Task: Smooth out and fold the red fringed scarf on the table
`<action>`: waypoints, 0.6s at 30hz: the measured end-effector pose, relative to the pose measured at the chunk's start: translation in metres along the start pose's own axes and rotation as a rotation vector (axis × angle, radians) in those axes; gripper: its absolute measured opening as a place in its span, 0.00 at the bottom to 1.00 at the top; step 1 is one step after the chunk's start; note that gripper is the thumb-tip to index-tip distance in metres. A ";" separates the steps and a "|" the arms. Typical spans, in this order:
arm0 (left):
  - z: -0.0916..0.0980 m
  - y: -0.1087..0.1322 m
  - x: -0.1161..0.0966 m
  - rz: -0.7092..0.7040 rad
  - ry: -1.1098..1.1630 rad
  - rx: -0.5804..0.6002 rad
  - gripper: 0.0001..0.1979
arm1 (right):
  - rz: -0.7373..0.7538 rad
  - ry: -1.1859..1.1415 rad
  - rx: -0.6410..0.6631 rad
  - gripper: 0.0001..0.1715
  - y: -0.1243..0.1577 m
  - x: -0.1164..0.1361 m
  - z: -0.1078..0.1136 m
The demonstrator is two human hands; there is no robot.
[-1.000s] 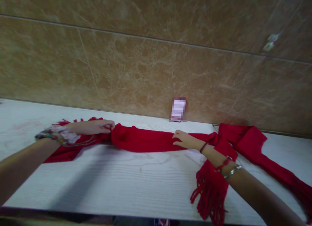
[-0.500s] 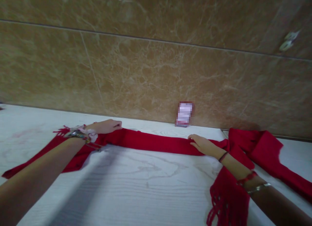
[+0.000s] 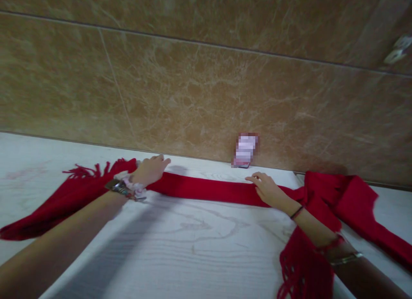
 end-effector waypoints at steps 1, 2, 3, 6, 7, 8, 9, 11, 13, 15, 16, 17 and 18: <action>-0.004 0.006 -0.018 -0.030 -0.004 -0.098 0.17 | 0.017 0.032 -0.041 0.23 -0.004 0.010 0.003; -0.010 0.013 -0.035 -0.120 0.030 -0.128 0.18 | 0.046 0.050 -0.062 0.22 -0.006 0.020 0.005; -0.018 0.018 -0.049 -0.201 0.079 -0.111 0.19 | 0.089 0.054 -0.047 0.22 -0.008 0.030 0.006; -0.040 0.030 -0.063 -0.265 0.121 0.023 0.21 | 0.207 0.028 0.118 0.26 -0.005 0.051 0.000; -0.045 0.032 -0.060 -0.259 0.116 0.047 0.21 | 0.222 0.013 0.169 0.27 -0.002 0.053 -0.003; -0.047 0.033 -0.057 -0.254 0.110 0.063 0.21 | 0.224 -0.001 0.205 0.28 0.001 0.053 -0.005; -0.047 0.034 -0.054 -0.253 0.104 0.084 0.22 | 0.218 -0.010 0.230 0.28 0.003 0.052 -0.007; -0.043 0.033 -0.054 -0.230 0.095 0.129 0.22 | 0.185 -0.008 0.241 0.28 0.005 0.047 -0.006; -0.036 0.030 -0.068 -0.204 0.098 0.107 0.22 | 0.120 0.017 0.195 0.28 0.004 0.040 -0.002; -0.031 0.029 -0.090 -0.228 0.148 0.027 0.22 | 0.033 0.042 0.114 0.28 0.003 0.032 0.004; -0.031 0.029 -0.100 -0.255 0.187 0.014 0.22 | -0.013 0.049 0.079 0.27 0.005 0.027 0.007; -0.031 0.029 -0.109 -0.274 0.222 0.026 0.22 | -0.057 0.053 0.065 0.27 0.008 0.020 0.008; -0.033 0.030 -0.113 -0.276 0.246 0.062 0.22 | -0.094 0.055 0.080 0.27 0.013 0.013 0.007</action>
Point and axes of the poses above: each hand's wrist, its own y-axis away from the middle knuckle, its own z-axis out of the back of the hand, x = y × z, the point moved 1 cm from there along -y, towards the middle knuckle, and after that the axes turned 9 degrees about y, right-handed, at the moved point
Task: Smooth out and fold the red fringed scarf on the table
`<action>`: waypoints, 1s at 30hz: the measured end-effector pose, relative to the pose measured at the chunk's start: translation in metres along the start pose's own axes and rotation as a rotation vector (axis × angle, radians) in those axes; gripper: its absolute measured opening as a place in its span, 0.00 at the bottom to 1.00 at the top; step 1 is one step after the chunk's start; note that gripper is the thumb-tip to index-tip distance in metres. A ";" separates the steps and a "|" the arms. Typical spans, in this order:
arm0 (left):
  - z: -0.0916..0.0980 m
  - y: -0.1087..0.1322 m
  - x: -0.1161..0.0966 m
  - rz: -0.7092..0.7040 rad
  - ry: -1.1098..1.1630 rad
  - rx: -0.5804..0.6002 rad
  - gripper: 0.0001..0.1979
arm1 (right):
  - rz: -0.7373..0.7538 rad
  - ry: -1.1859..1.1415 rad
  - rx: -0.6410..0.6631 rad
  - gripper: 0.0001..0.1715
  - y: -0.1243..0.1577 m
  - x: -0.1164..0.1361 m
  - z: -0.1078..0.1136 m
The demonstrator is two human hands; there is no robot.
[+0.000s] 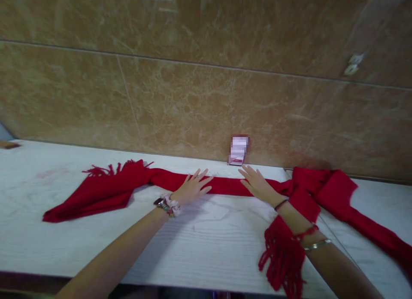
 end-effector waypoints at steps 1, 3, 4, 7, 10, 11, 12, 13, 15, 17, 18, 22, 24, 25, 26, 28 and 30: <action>-0.002 0.001 -0.001 0.020 0.015 0.041 0.23 | -0.025 0.006 0.034 0.26 0.006 -0.008 -0.003; -0.002 0.005 0.007 0.073 0.009 0.103 0.25 | -0.027 0.029 0.112 0.26 0.020 -0.021 -0.012; 0.000 0.008 0.012 0.092 0.002 0.121 0.26 | -0.011 0.046 0.119 0.26 0.027 -0.025 -0.017; 0.010 0.012 0.024 0.136 -0.010 0.195 0.27 | 0.019 0.089 0.074 0.26 0.038 -0.028 -0.025; 0.018 0.005 0.012 0.085 -0.062 0.163 0.29 | -0.017 0.096 0.016 0.27 0.033 -0.023 -0.021; 0.018 0.001 0.004 0.021 -0.074 0.126 0.29 | -0.044 0.093 -0.010 0.27 0.031 -0.024 -0.016; 0.018 -0.004 -0.006 -0.062 -0.075 0.096 0.29 | -0.075 0.088 -0.038 0.26 0.029 -0.027 -0.012; 0.016 -0.009 -0.017 -0.151 -0.062 0.082 0.29 | -0.108 0.085 -0.061 0.26 0.028 -0.033 -0.006; 0.011 -0.020 -0.035 -0.288 -0.016 0.110 0.30 | -0.165 0.073 -0.070 0.25 0.031 -0.050 0.003; 0.005 -0.029 -0.046 -0.330 0.015 0.160 0.30 | -0.196 0.055 -0.021 0.23 0.040 -0.071 0.009; 0.003 -0.032 -0.049 -0.317 0.018 0.170 0.29 | -0.211 0.047 0.015 0.23 0.046 -0.081 0.011; 0.002 -0.038 -0.038 -0.247 -0.020 0.155 0.28 | -0.266 0.041 0.083 0.27 0.079 -0.099 0.009; 0.003 -0.037 -0.028 -0.247 -0.034 0.143 0.27 | -0.348 0.042 0.036 0.30 0.094 -0.092 0.004; 0.004 -0.036 -0.024 -0.241 -0.041 0.141 0.26 | -0.415 0.043 0.014 0.33 0.099 -0.087 0.001; 0.006 -0.036 -0.022 -0.226 -0.053 0.138 0.25 | -0.492 0.039 0.002 0.37 0.102 -0.080 -0.001; 0.007 -0.036 -0.023 -0.181 -0.104 0.119 0.22 | -0.641 0.014 0.003 0.43 0.102 -0.068 -0.001; 0.008 -0.037 -0.031 -0.144 -0.176 0.095 0.21 | -0.757 -0.029 -0.003 0.45 0.091 -0.057 0.003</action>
Point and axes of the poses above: each hand's wrist, its own y-axis away from the middle knuckle, its own z-axis out of the back of the hand, x = y × z, the point moved 1 cm from there along -y, towards the middle knuckle, and after that the axes turned 9 degrees about y, right-handed, at the moved point
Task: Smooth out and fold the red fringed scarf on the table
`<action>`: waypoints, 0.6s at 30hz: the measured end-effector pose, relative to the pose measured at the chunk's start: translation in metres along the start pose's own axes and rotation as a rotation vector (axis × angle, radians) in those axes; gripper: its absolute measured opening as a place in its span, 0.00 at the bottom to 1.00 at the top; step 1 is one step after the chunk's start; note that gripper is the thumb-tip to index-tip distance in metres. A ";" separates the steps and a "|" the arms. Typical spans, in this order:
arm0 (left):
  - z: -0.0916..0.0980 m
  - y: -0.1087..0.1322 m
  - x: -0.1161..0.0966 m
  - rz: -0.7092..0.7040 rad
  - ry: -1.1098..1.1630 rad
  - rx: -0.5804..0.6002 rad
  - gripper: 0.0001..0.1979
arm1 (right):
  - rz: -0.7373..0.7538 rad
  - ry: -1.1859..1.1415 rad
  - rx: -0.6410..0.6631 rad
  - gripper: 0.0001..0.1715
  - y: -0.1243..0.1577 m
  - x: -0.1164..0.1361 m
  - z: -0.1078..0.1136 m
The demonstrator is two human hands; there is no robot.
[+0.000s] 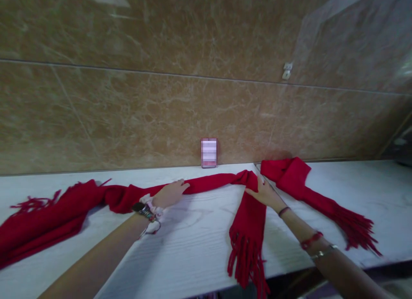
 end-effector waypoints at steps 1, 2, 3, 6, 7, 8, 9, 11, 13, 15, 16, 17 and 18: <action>0.001 -0.001 -0.004 0.017 -0.031 -0.007 0.21 | -0.058 -0.018 -0.010 0.45 -0.003 0.009 0.003; 0.001 -0.003 -0.008 0.037 -0.056 -0.011 0.22 | -0.102 -0.027 -0.014 0.46 -0.008 0.017 0.005; 0.001 -0.004 -0.011 0.058 -0.073 -0.011 0.23 | -0.118 -0.029 0.019 0.46 -0.013 0.025 0.007; 0.004 -0.004 0.000 0.128 -0.094 -0.016 0.24 | -0.072 0.029 0.138 0.44 -0.029 0.038 0.006; 0.006 -0.002 0.011 0.152 -0.096 -0.024 0.24 | -0.032 0.050 0.149 0.42 -0.032 0.036 0.004; 0.010 0.002 0.025 0.180 -0.098 -0.033 0.24 | 0.009 0.066 0.145 0.41 -0.035 0.032 0.004; 0.015 0.007 0.041 0.209 -0.101 -0.040 0.24 | 0.048 0.076 0.130 0.39 -0.037 0.026 0.003; 0.026 0.018 0.075 0.293 -0.118 -0.038 0.23 | 0.105 0.088 0.105 0.36 -0.038 0.010 0.005; 0.035 0.029 0.101 0.321 -0.125 0.002 0.22 | 0.130 0.093 0.093 0.32 -0.038 -0.004 0.010; 0.040 0.036 0.112 0.322 -0.123 0.021 0.21 | 0.160 0.093 0.079 0.30 -0.035 -0.013 0.015; 0.039 0.039 0.113 0.317 -0.115 0.022 0.21 | 0.181 0.095 0.069 0.30 -0.033 -0.015 0.016; 0.037 0.041 0.110 0.301 -0.103 0.018 0.21 | 0.206 0.100 0.062 0.30 -0.030 -0.017 0.016; 0.033 0.043 0.107 0.279 -0.089 0.016 0.21 | 0.233 0.112 0.058 0.31 -0.026 -0.019 0.015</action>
Point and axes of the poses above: each hand's wrist, its own y-axis away from the middle knuckle, its own z-axis out of the back of the hand, x = y × z, the point moved 1 cm from there along -y, towards the middle knuckle, and after that the axes turned 9 degrees about y, right-handed, at the moved point
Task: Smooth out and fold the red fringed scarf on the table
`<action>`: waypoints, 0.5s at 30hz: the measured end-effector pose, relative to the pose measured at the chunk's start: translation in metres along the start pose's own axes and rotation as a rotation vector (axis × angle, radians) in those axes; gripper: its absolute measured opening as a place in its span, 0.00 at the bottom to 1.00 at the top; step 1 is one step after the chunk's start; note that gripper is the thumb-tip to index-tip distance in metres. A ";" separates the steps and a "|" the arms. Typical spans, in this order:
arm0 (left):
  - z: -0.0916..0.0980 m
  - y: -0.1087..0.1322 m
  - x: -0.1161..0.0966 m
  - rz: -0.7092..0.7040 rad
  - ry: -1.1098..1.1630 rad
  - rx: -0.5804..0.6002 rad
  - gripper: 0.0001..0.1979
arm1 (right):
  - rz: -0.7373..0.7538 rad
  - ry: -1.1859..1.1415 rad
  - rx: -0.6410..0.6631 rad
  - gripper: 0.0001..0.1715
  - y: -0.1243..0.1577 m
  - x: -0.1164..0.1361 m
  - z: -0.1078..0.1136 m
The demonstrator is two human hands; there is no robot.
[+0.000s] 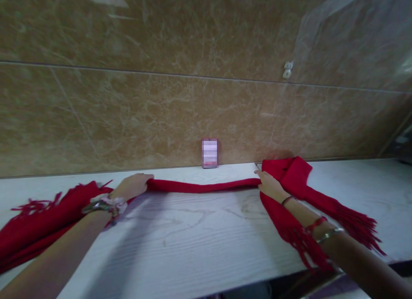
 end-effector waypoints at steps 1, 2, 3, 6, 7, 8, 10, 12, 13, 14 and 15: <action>-0.004 0.003 -0.003 -0.029 0.015 0.003 0.21 | 0.022 0.023 0.001 0.32 0.005 -0.001 -0.002; -0.009 0.005 -0.006 -0.058 0.027 0.004 0.21 | 0.033 0.056 0.006 0.33 0.010 -0.002 -0.005; -0.012 0.008 -0.007 -0.081 0.035 0.000 0.21 | 0.034 0.095 0.012 0.34 0.015 -0.003 -0.007; -0.014 0.013 0.002 -0.098 0.049 -0.034 0.22 | 0.054 0.159 -0.015 0.34 0.027 -0.015 -0.001; -0.011 0.015 0.007 -0.096 0.057 -0.048 0.22 | 0.076 0.154 -0.036 0.32 0.028 -0.021 0.005; -0.007 0.016 0.012 -0.094 0.064 -0.065 0.22 | 0.108 0.141 -0.061 0.30 0.028 -0.028 0.014; 0.005 0.018 0.020 -0.087 0.082 -0.102 0.22 | 0.107 0.156 -0.098 0.23 0.023 -0.045 0.037; 0.018 0.019 0.021 -0.077 0.121 -0.136 0.25 | 0.089 0.186 -0.150 0.23 0.016 -0.062 0.064; 0.024 0.018 0.019 -0.065 0.148 -0.153 0.26 | 0.083 0.204 -0.196 0.23 0.013 -0.069 0.077; 0.029 0.018 0.016 -0.053 0.173 -0.181 0.28 | 0.075 0.233 -0.281 0.23 0.010 -0.076 0.089; 0.033 0.017 0.012 -0.041 0.192 -0.228 0.29 | 0.062 0.253 -0.383 0.23 0.007 -0.083 0.100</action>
Point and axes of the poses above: each hand's wrist, its own y-axis away from the middle knuckle, its own z-axis out of the back of the hand, x = y × z, the point moved 1 cm from there along -y, towards the middle knuckle, and after that the axes turned 9 degrees about y, right-handed, at the moved point
